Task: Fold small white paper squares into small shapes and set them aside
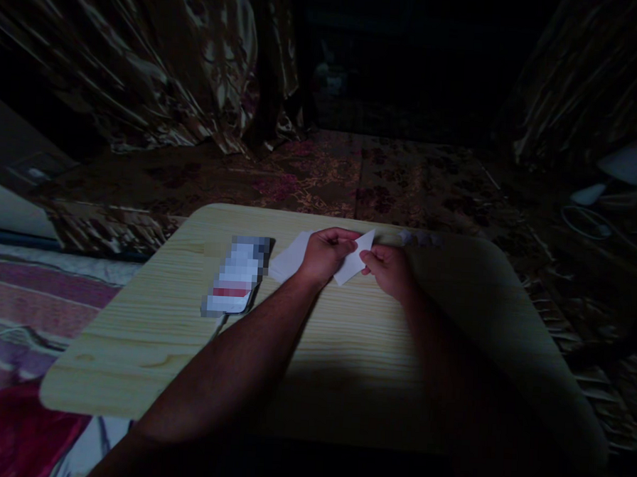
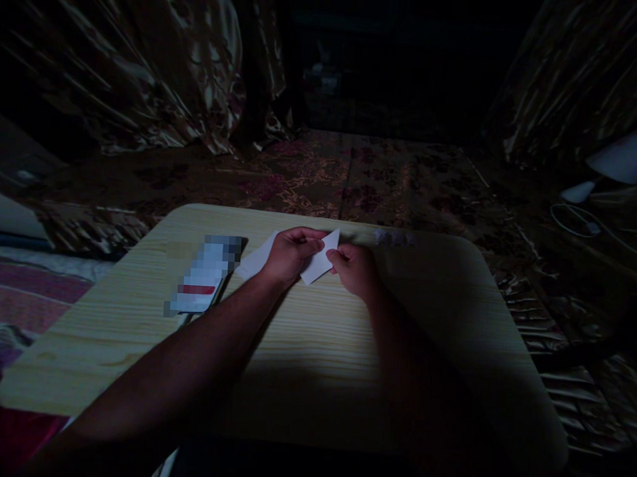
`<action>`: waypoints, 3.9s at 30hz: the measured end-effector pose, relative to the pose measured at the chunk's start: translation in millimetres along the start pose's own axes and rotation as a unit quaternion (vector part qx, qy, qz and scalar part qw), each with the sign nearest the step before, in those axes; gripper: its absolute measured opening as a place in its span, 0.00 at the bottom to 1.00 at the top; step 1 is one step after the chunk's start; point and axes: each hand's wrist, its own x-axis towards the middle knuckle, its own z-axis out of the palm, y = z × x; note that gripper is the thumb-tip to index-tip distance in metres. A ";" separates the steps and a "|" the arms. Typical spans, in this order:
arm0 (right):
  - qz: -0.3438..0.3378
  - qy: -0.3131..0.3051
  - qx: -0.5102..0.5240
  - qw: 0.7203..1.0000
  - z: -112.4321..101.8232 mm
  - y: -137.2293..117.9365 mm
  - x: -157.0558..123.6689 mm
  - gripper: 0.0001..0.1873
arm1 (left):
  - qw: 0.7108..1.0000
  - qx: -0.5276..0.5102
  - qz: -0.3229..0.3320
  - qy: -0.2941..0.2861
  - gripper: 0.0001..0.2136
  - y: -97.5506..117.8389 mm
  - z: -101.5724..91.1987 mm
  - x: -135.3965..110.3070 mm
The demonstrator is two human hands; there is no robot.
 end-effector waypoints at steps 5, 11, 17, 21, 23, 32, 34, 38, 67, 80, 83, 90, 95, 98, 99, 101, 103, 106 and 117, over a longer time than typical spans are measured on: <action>-0.012 0.008 -0.015 1.000 1.3 -2.6 -0.3 0.16 | 1.000 -0.018 0.003 0.009 0.13 -0.9 -0.8 0.7; -0.030 0.008 -0.015 0.999 3.3 4.6 2.0 0.14 | 0.999 -0.041 0.017 0.027 0.12 0.6 0.9 0.9; -0.038 0.001 -0.043 0.998 2.7 4.2 -0.4 0.17 | 0.998 -0.048 0.014 0.041 0.12 3.8 1.5 0.8; -0.068 -0.007 -0.076 0.995 1.7 1.9 -1.7 0.20 | 0.997 -0.053 0.013 0.049 0.12 4.8 1.3 0.9; -0.070 -0.012 -0.082 0.994 1.2 2.2 -1.5 0.20 | 0.997 -0.058 0.015 0.050 0.13 4.7 1.4 1.2; -0.068 -0.024 -0.068 0.995 1.0 6.0 -0.5 0.18 | 0.997 -0.058 0.011 0.050 0.13 4.7 1.4 1.2; -0.073 -0.019 -0.077 0.994 0.5 4.9 -1.0 0.18 | 0.997 -0.059 0.009 0.047 0.13 5.0 1.2 1.3; -0.059 -0.009 -0.060 0.996 0.6 3.1 -1.8 0.20 | 0.997 -0.063 0.000 0.038 0.14 4.9 0.8 1.3; -0.072 -0.074 -0.094 0.990 -0.4 -0.4 -3.6 0.20 | 0.993 0.016 -0.016 -0.118 0.12 4.5 -4.8 1.2; -0.082 -0.043 -0.094 0.991 1.6 4.7 -3.1 0.21 | 0.989 0.043 -0.001 -0.138 0.10 0.3 -7.0 1.5; -0.079 -0.047 -0.095 0.991 1.7 4.9 -3.1 0.21 | 0.991 0.039 -0.008 -0.126 0.09 0.1 -7.0 1.7; -0.087 -0.041 -0.100 0.990 1.4 4.8 -2.1 0.22 | 0.994 0.022 -0.020 -0.101 0.09 -0.3 -4.9 1.7; -0.083 -0.051 -0.110 0.989 0.6 4.8 -1.7 0.21 | 0.995 -0.009 -0.027 -0.091 0.10 0.0 -3.8 1.6; -0.084 -0.054 -0.118 0.988 0.0 3.7 -1.8 0.21 | 0.996 -0.035 -0.023 -0.084 0.10 0.8 -2.6 1.9; -0.084 -0.055 -0.119 0.988 -0.1 3.3 -1.8 0.21 | 0.996 -0.041 -0.022 -0.080 0.10 1.2 -2.2 1.9; -0.081 -0.059 -0.121 0.988 -0.2 2.4 -1.9 0.22 | 0.996 -0.054 -0.022 -0.071 0.09 2.0 -1.4 1.7; -0.076 -0.061 -0.123 0.988 -0.2 1.6 -1.9 0.22 | 0.995 -0.069 -0.023 -0.064 0.09 2.8 -1.0 1.4; -0.073 -0.067 -0.122 0.988 -0.5 1.0 -2.0 0.22 | 0.995 -0.079 -0.027 -0.059 0.09 3.6 -0.9 1.2; -0.067 -0.069 -0.126 0.987 0.2 1.3 -2.7 0.22 | 0.994 -0.097 -0.027 -0.044 0.08 5.7 -0.8 1.5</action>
